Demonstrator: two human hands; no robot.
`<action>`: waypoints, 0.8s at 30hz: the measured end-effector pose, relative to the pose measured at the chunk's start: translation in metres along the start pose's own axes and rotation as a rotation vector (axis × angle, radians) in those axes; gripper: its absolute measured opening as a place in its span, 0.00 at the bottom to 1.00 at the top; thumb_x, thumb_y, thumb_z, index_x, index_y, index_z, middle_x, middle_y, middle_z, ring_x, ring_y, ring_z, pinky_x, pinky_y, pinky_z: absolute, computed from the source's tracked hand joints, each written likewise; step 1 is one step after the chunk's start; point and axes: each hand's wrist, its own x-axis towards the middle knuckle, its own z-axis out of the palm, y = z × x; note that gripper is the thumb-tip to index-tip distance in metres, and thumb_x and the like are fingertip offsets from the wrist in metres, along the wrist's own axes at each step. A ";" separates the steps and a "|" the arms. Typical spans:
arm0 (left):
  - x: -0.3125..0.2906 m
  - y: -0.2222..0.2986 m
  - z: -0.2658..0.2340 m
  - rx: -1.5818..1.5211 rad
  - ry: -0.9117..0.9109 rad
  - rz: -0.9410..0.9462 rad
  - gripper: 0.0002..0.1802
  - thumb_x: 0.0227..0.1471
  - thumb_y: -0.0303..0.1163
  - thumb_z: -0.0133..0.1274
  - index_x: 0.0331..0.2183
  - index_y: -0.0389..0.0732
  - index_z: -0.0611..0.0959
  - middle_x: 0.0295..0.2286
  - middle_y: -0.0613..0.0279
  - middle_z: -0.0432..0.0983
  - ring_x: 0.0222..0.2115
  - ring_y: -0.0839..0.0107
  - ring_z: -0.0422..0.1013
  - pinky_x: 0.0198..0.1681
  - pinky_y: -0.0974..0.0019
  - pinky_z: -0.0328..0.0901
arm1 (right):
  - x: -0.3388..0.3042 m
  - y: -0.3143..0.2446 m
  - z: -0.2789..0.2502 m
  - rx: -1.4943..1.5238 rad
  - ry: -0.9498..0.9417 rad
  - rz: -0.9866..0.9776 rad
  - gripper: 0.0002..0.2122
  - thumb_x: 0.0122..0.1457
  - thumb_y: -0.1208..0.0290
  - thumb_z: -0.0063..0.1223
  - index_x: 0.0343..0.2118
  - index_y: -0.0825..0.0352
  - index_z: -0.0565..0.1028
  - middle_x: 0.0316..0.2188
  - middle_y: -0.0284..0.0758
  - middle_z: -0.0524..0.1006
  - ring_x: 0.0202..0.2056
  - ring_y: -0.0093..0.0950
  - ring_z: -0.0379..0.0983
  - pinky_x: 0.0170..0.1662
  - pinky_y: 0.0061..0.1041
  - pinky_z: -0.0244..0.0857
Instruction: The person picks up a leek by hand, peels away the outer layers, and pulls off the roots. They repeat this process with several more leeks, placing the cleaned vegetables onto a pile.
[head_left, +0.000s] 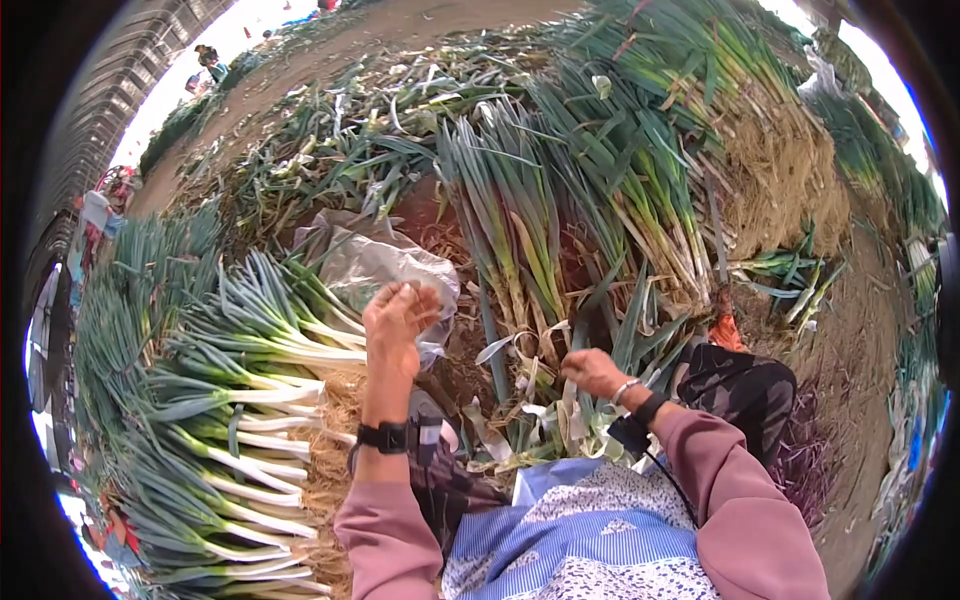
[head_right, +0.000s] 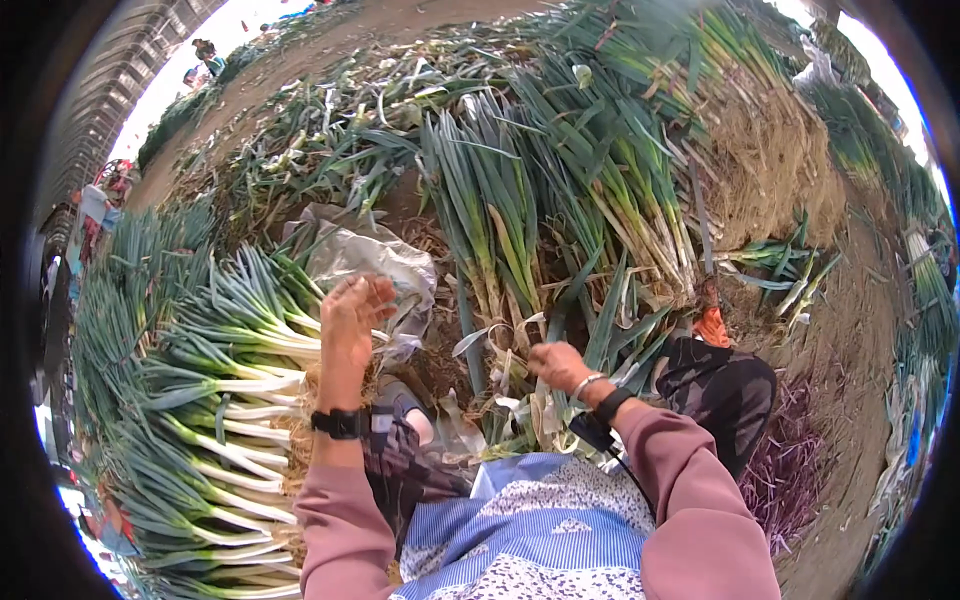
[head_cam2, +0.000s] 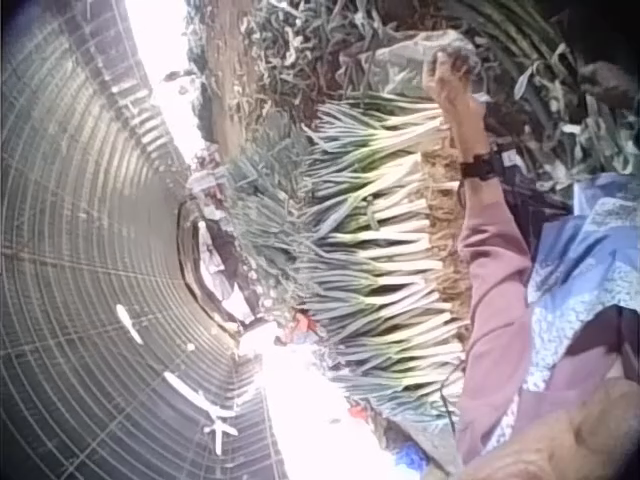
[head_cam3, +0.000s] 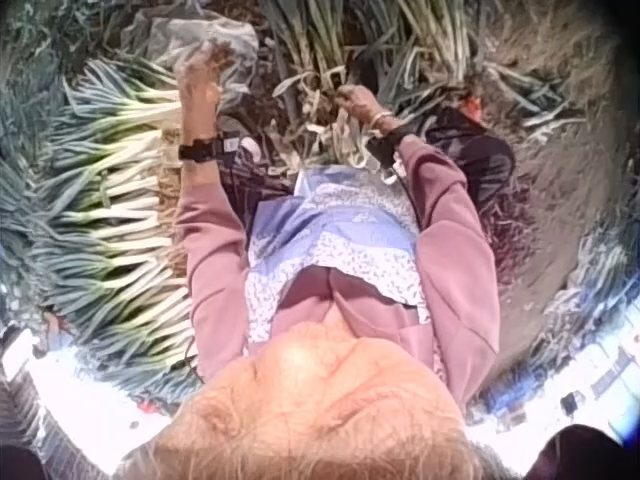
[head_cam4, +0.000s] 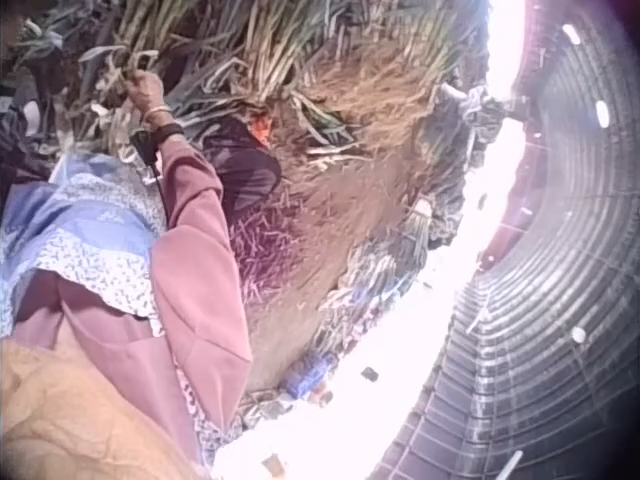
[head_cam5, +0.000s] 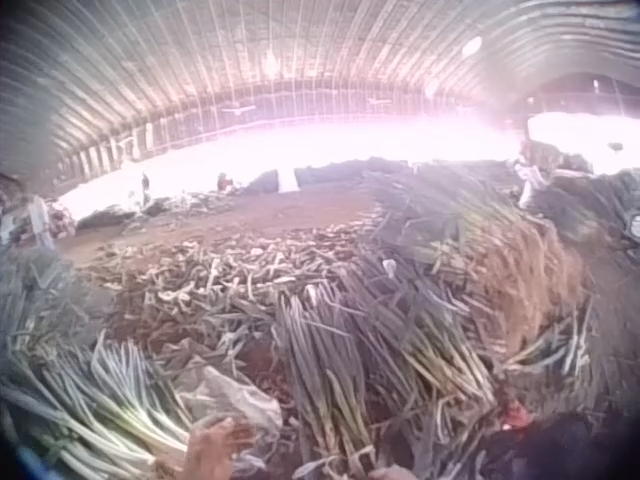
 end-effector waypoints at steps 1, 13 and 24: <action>0.001 -0.011 -0.003 0.000 0.017 -0.052 0.06 0.54 0.28 0.45 0.34 0.37 0.74 0.31 0.52 0.76 0.30 0.62 0.74 0.32 0.60 0.69 | 0.015 0.008 -0.001 0.032 0.107 0.083 0.10 0.51 0.64 0.50 0.28 0.66 0.76 0.26 0.47 0.75 0.31 0.46 0.72 0.35 0.39 0.65; -0.044 -0.001 0.016 -0.230 0.033 -0.409 0.09 0.56 0.28 0.44 0.34 0.31 0.74 0.31 0.45 0.75 0.30 0.61 0.74 0.35 0.61 0.70 | 0.177 0.039 0.097 -0.143 0.144 0.480 0.13 0.47 0.65 0.52 0.28 0.72 0.72 0.25 0.50 0.76 0.31 0.46 0.74 0.35 0.38 0.67; -0.048 0.002 0.015 -0.271 0.051 -0.389 0.10 0.56 0.29 0.45 0.34 0.31 0.75 0.30 0.47 0.76 0.30 0.62 0.74 0.38 0.62 0.69 | 0.154 0.018 0.057 0.612 0.281 0.476 0.13 0.41 0.69 0.57 0.31 0.69 0.73 0.24 0.42 0.75 0.26 0.34 0.73 0.32 0.29 0.66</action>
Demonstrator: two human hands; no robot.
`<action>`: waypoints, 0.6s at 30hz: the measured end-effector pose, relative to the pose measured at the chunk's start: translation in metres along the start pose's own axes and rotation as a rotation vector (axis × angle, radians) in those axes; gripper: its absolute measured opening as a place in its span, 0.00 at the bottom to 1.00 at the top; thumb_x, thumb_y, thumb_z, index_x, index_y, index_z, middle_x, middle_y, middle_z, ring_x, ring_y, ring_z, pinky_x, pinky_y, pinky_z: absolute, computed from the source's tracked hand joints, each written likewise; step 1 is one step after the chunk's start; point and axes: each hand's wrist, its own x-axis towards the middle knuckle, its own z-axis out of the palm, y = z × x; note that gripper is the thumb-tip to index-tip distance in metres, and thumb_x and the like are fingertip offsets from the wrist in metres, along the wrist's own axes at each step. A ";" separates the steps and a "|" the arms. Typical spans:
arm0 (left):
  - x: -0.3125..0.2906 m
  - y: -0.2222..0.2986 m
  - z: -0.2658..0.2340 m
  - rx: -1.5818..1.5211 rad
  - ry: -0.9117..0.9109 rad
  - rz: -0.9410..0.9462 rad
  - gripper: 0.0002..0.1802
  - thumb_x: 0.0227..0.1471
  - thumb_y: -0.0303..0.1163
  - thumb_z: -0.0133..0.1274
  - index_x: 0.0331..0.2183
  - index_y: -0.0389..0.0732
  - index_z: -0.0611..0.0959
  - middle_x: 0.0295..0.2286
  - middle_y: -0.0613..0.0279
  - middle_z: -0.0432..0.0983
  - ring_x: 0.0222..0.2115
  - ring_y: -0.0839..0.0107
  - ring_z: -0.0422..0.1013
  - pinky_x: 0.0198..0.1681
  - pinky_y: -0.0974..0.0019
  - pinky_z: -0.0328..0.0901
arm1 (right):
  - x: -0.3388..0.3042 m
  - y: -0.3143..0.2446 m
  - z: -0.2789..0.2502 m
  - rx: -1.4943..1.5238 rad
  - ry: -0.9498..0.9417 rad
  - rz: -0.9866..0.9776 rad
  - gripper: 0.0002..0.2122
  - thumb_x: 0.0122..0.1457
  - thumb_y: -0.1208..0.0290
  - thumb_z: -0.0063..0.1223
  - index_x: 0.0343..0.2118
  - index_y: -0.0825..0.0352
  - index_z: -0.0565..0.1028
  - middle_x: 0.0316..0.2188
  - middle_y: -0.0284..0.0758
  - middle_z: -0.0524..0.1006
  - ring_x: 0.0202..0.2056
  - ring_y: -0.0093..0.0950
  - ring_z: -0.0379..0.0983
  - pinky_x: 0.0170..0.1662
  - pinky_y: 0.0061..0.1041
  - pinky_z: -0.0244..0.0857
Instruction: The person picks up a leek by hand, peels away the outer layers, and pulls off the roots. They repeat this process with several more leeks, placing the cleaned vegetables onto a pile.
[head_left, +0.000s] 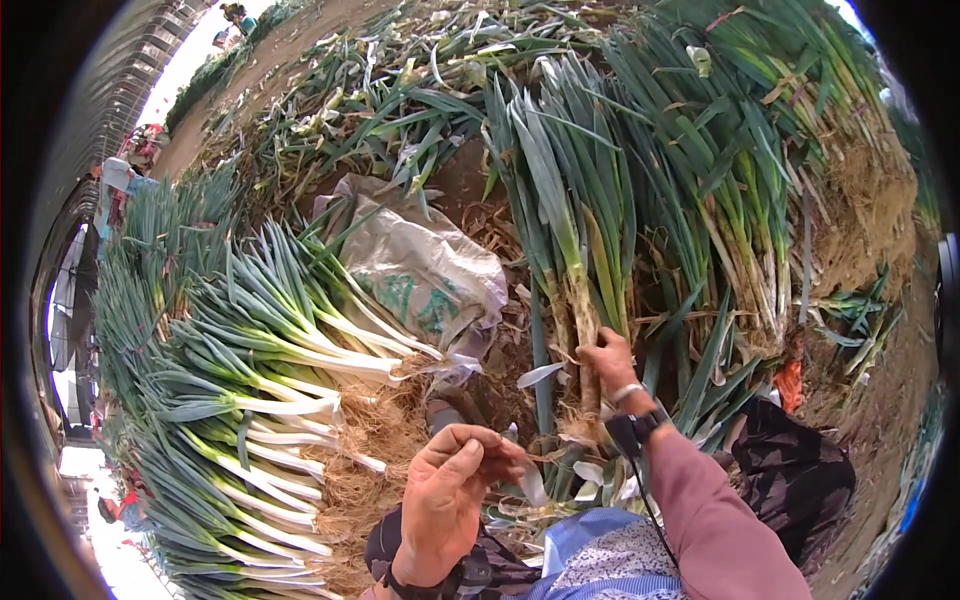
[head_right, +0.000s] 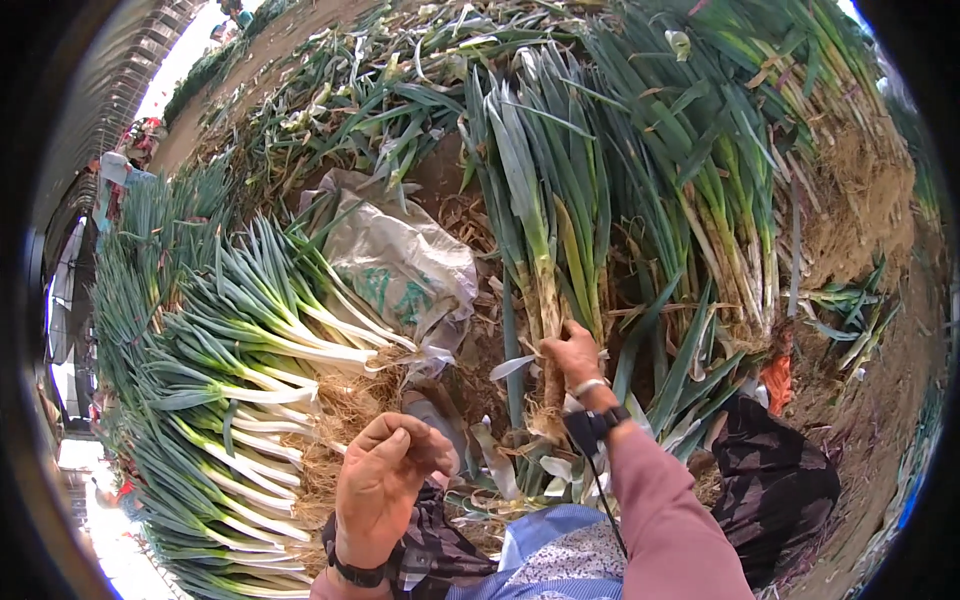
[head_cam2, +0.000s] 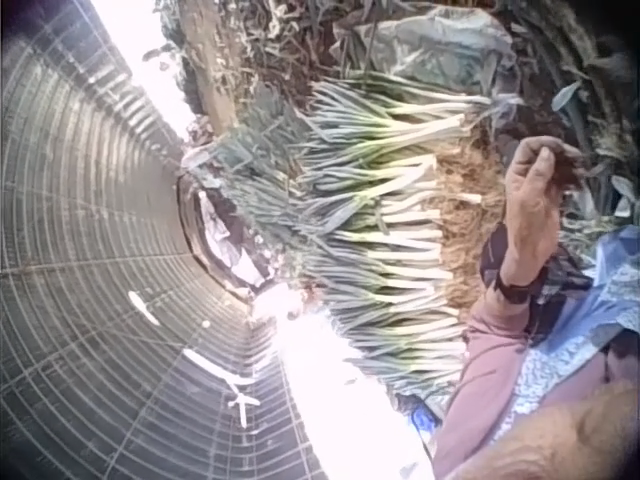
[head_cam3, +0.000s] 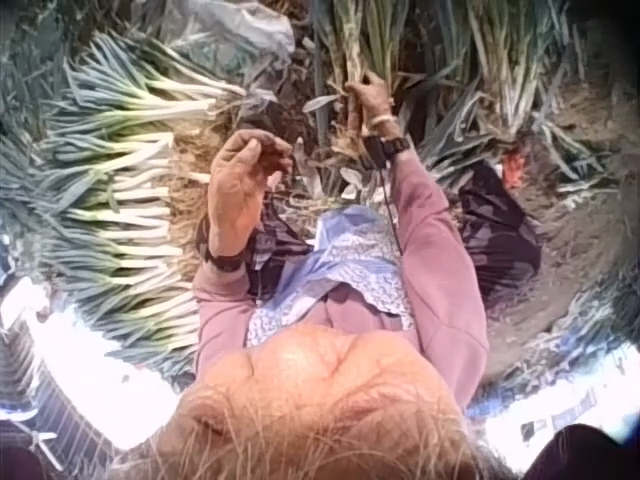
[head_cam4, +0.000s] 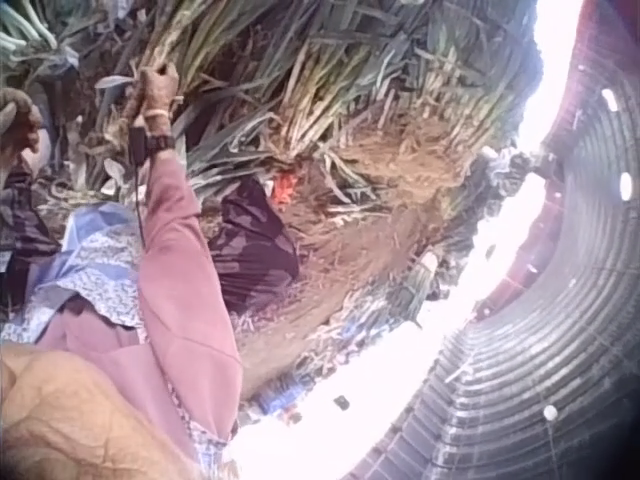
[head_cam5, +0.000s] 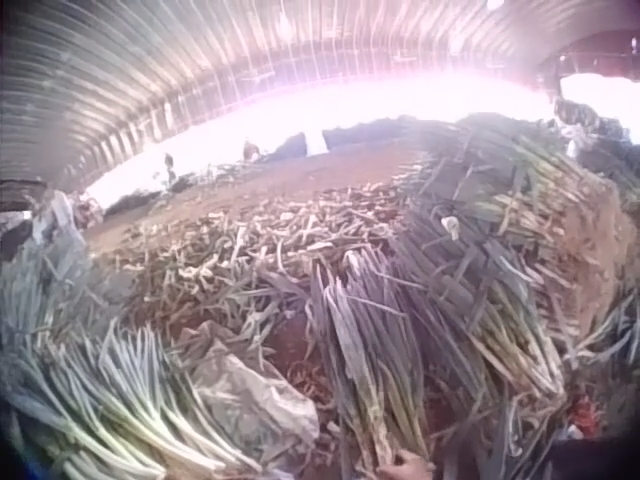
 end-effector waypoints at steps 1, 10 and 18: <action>-0.004 0.000 -0.001 0.002 -0.007 0.012 0.10 0.56 0.29 0.45 0.34 0.31 0.75 0.30 0.47 0.76 0.30 0.62 0.74 0.38 0.62 0.69 | -0.024 -0.029 -0.011 0.322 -0.047 -0.002 0.13 0.43 0.71 0.56 0.33 0.69 0.72 0.25 0.40 0.75 0.26 0.31 0.72 0.32 0.25 0.66; 0.042 -0.032 -0.010 0.115 -0.034 0.144 0.06 0.54 0.29 0.47 0.32 0.38 0.76 0.27 0.54 0.77 0.25 0.67 0.75 0.26 0.66 0.70 | -0.138 -0.075 -0.055 1.320 -0.748 0.670 0.18 0.57 0.50 0.48 0.28 0.62 0.65 0.17 0.27 0.63 0.15 0.18 0.58 0.19 0.20 0.56; 0.019 -0.037 0.057 0.174 -0.153 0.371 0.10 0.52 0.35 0.53 0.34 0.41 0.75 0.29 0.57 0.77 0.24 0.71 0.74 0.22 0.69 0.68 | -0.235 -0.151 -0.132 0.541 -0.488 -0.063 0.16 0.58 0.56 0.49 0.32 0.67 0.67 0.16 0.28 0.67 0.14 0.16 0.62 0.16 0.14 0.55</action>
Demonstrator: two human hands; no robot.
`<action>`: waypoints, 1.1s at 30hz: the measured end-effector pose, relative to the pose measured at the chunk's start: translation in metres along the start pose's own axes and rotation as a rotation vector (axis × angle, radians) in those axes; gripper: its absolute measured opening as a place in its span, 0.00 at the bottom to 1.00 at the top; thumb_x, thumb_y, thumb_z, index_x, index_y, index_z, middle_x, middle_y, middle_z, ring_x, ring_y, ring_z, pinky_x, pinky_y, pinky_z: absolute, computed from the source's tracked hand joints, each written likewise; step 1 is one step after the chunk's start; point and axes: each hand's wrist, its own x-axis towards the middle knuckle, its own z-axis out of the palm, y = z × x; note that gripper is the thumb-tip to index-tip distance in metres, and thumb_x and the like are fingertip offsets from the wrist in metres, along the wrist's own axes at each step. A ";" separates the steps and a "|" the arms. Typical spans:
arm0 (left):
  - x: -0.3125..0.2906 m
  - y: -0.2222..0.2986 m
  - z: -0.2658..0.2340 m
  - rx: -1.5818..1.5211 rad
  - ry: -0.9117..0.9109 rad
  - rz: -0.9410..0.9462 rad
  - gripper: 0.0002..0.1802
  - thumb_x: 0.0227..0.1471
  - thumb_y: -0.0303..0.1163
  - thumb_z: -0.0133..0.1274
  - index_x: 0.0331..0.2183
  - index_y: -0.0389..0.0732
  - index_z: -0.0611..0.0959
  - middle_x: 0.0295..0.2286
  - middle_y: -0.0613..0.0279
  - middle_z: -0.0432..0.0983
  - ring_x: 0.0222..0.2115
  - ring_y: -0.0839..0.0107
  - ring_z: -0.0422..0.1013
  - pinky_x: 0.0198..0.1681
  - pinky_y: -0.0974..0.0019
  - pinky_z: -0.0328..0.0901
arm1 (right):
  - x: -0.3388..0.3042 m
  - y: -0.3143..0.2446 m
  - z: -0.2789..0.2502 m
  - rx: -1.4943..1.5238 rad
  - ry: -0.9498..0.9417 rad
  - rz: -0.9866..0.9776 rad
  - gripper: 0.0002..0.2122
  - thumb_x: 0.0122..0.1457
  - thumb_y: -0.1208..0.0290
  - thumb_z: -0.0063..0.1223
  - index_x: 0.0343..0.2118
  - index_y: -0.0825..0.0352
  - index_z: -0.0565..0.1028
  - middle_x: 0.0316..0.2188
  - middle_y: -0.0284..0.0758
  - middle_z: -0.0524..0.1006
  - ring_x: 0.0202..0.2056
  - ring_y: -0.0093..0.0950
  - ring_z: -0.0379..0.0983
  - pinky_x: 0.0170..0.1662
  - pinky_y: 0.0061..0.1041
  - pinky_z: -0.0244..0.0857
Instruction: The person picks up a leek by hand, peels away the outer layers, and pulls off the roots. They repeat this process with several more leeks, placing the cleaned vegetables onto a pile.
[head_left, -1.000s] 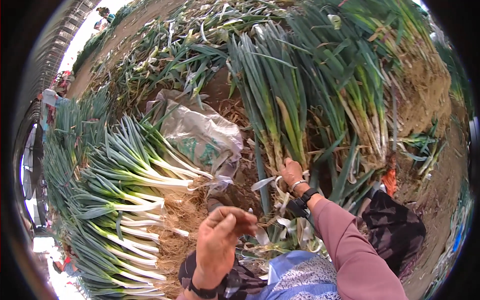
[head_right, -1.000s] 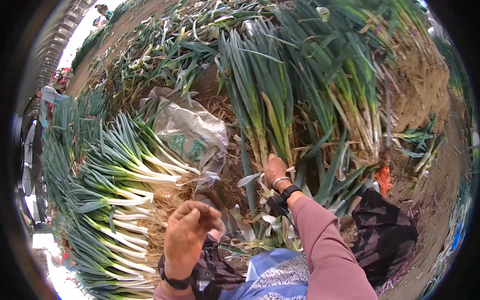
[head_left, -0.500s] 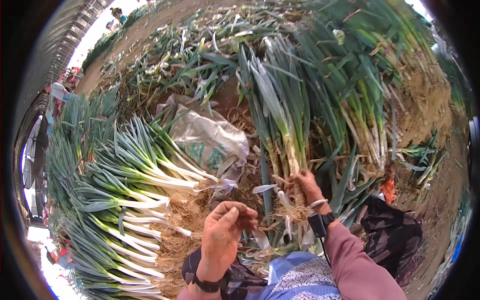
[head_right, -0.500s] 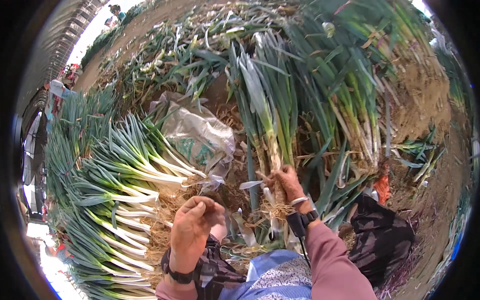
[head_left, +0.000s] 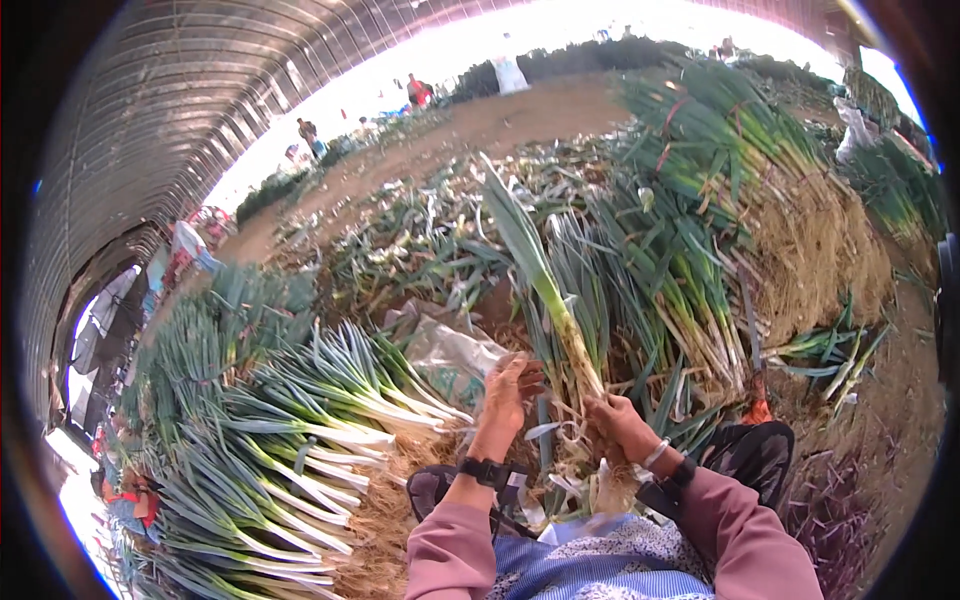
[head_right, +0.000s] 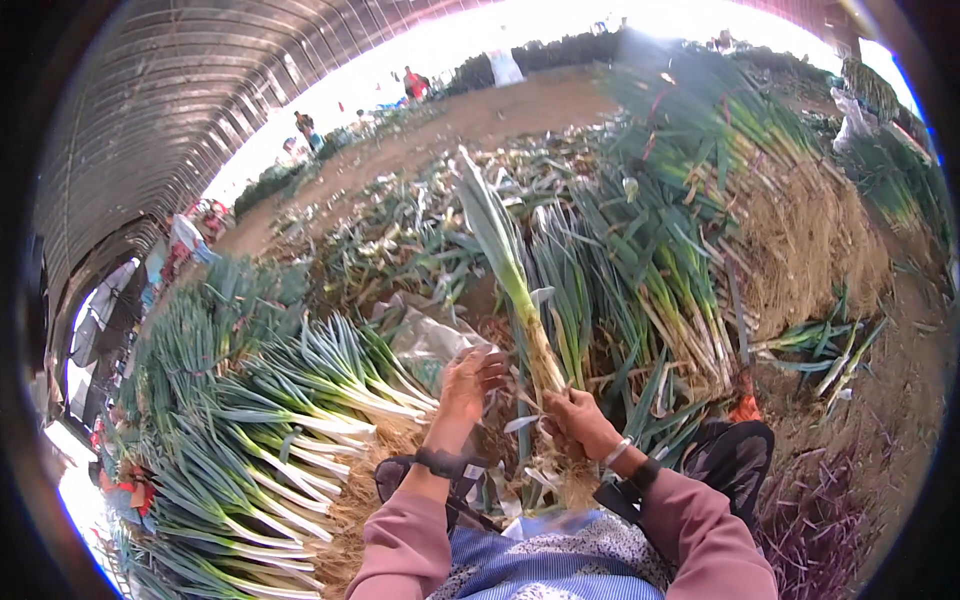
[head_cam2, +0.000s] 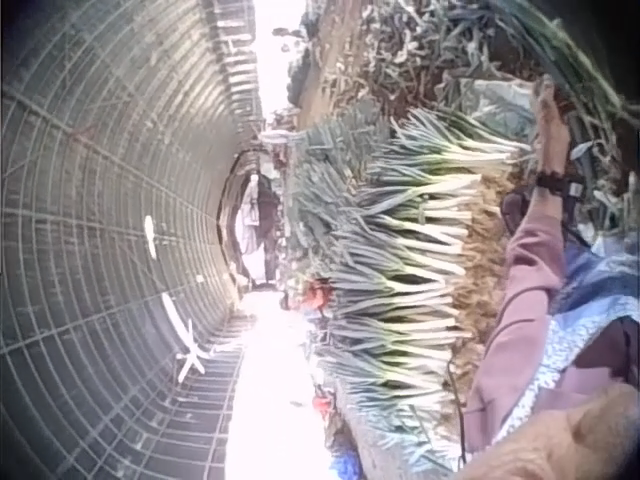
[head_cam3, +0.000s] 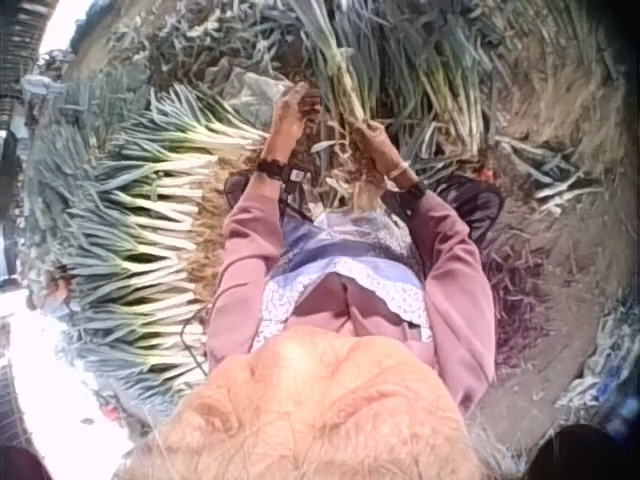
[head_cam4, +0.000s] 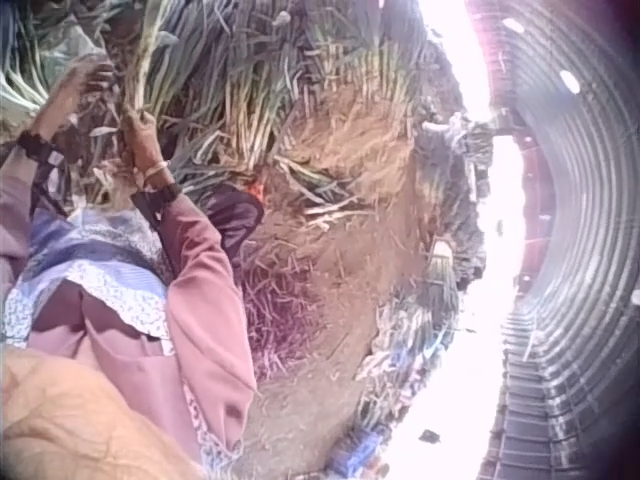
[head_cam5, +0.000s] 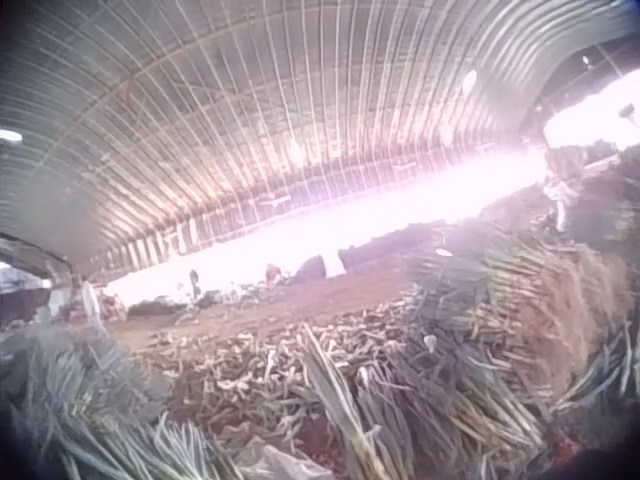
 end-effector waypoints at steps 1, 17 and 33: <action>-0.002 0.010 0.015 0.007 0.000 0.026 0.11 0.52 0.36 0.53 0.35 0.41 0.75 0.30 0.57 0.77 0.24 0.71 0.74 0.22 0.69 0.68 | -0.005 -0.004 -0.004 -0.003 -0.017 -0.028 0.16 0.58 0.56 0.49 0.32 0.67 0.67 0.16 0.28 0.67 0.14 0.16 0.62 0.16 0.14 0.55; 0.012 0.111 0.132 -0.038 -0.155 0.364 0.11 0.45 0.28 0.55 0.34 0.36 0.77 0.27 0.57 0.77 0.24 0.65 0.75 0.24 0.65 0.71 | -0.002 -0.059 -0.056 -0.389 0.136 -0.677 0.13 0.55 0.65 0.56 0.31 0.71 0.69 0.19 0.30 0.62 0.23 0.19 0.56 0.25 0.21 0.53; 0.016 0.091 0.163 -0.148 0.213 0.323 0.08 0.39 0.20 0.43 0.27 0.30 0.73 0.26 0.50 0.73 0.25 0.59 0.73 0.24 0.55 0.72 | -0.007 -0.058 -0.071 -0.122 0.052 -0.608 0.16 0.54 0.59 0.57 0.32 0.69 0.72 0.24 0.25 0.69 0.27 0.14 0.61 0.29 0.16 0.56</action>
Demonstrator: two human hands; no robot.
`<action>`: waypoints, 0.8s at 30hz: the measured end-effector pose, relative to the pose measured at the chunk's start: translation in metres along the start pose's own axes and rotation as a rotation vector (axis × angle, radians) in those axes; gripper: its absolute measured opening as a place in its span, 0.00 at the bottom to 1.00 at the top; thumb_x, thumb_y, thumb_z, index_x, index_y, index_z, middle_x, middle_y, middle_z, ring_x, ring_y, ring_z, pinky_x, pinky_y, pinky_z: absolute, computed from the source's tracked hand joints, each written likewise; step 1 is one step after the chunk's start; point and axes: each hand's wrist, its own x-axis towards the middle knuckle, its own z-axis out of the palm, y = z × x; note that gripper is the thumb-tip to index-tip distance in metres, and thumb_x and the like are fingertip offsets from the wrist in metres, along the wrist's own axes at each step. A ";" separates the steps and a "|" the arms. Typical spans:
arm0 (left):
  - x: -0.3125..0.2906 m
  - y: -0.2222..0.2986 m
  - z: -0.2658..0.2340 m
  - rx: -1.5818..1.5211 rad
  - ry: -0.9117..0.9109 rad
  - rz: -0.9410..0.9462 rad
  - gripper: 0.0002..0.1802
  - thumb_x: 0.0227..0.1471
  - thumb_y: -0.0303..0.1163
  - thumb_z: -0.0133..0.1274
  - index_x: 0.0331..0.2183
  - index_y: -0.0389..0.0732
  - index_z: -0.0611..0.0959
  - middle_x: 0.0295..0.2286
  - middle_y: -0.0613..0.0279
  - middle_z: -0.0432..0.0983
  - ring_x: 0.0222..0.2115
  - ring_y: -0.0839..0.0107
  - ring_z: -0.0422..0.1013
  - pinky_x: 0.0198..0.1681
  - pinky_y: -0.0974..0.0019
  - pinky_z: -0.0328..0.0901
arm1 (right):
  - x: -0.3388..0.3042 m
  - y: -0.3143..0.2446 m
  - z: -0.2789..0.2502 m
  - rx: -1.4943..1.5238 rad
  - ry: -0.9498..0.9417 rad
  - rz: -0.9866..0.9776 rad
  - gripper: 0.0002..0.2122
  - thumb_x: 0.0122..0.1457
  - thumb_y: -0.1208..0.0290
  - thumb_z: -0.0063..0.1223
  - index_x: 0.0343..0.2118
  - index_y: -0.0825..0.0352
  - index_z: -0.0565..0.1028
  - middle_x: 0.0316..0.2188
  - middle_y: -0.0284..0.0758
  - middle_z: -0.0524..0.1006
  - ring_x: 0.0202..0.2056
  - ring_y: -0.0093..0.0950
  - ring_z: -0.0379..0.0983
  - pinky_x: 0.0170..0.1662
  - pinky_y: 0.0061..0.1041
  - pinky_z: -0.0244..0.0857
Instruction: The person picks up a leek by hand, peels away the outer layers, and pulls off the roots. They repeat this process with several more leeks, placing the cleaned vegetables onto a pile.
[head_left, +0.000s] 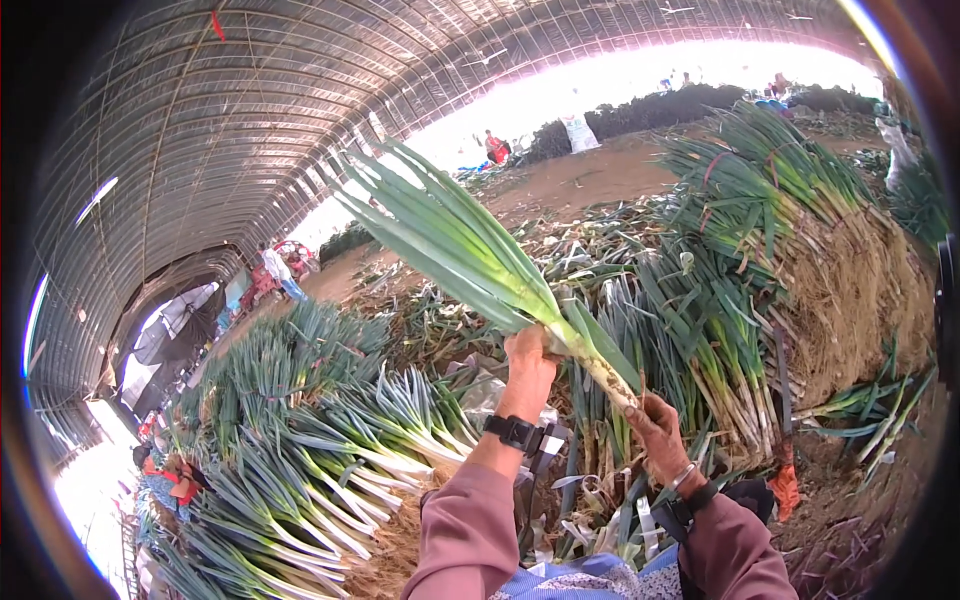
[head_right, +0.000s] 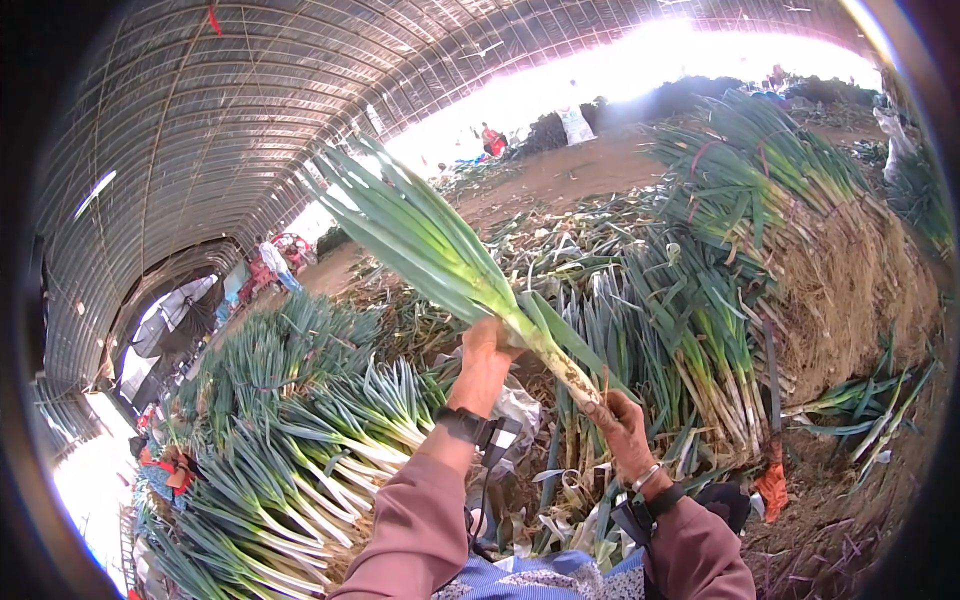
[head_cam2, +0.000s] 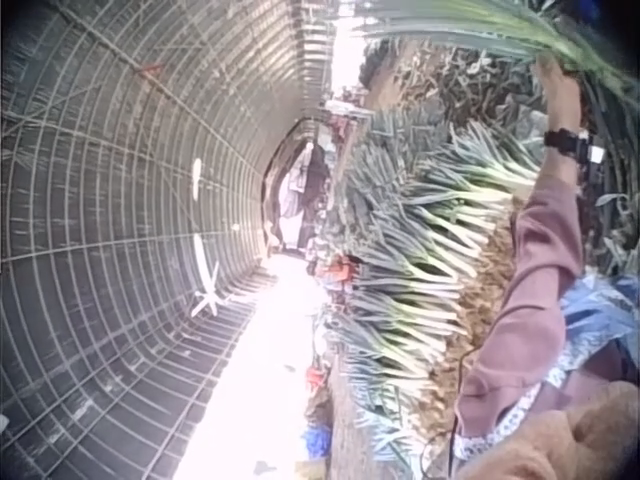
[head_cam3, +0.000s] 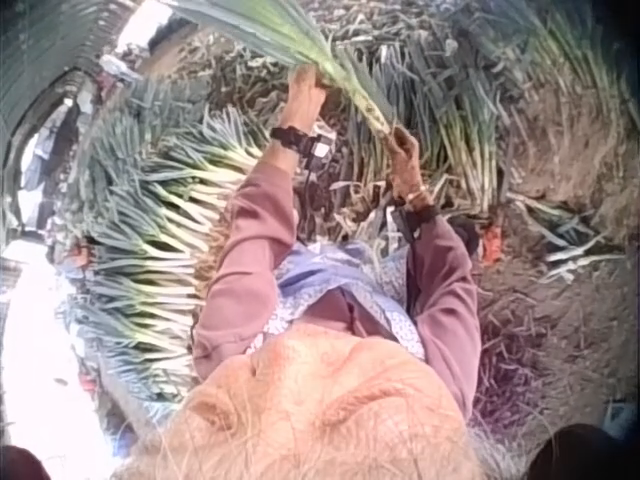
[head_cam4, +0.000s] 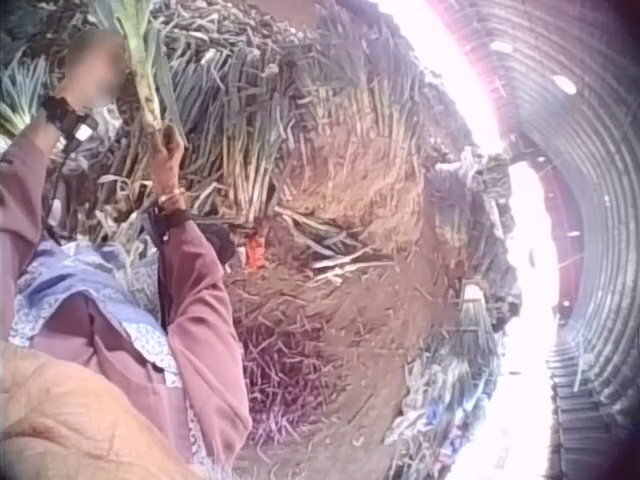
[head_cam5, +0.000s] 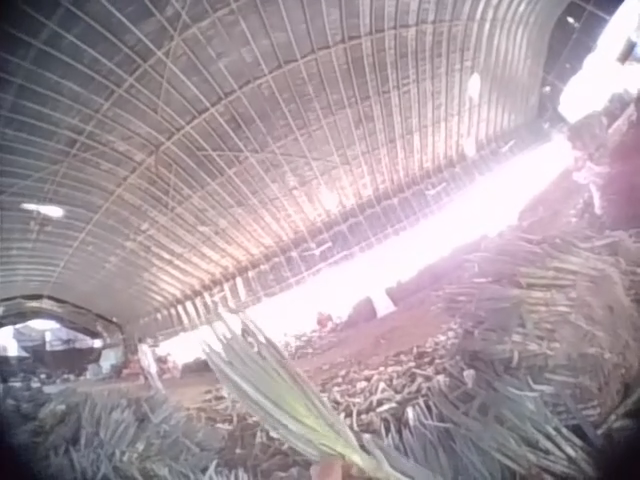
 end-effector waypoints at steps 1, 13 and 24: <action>0.007 -0.003 -0.011 0.002 0.008 0.014 0.08 0.39 0.20 0.43 0.27 0.30 0.73 0.26 0.50 0.73 0.25 0.59 0.73 0.24 0.55 0.72 | -0.002 0.000 0.010 0.049 -0.043 -0.028 0.17 0.56 0.56 0.53 0.30 0.70 0.72 0.22 0.23 0.68 0.24 0.12 0.61 0.26 0.15 0.55; -0.097 -0.103 -0.075 0.108 -0.315 -0.468 0.20 0.58 0.43 0.40 0.39 0.38 0.77 0.34 0.59 0.75 0.36 0.72 0.69 0.40 0.67 0.65 | -0.029 0.000 0.002 0.056 -0.598 0.201 0.17 0.60 0.59 0.40 0.43 0.68 0.68 0.25 0.36 0.73 0.23 0.30 0.68 0.29 0.27 0.63; -0.028 0.066 -0.064 -0.334 -0.327 -0.010 0.22 0.49 0.49 0.54 0.35 0.39 0.73 0.26 0.52 0.74 0.27 0.60 0.71 0.32 0.56 0.68 | -0.048 -0.007 0.027 0.263 -0.682 0.446 0.26 0.60 0.45 0.39 0.28 0.68 0.73 0.17 0.28 0.71 0.16 0.16 0.65 0.19 0.16 0.58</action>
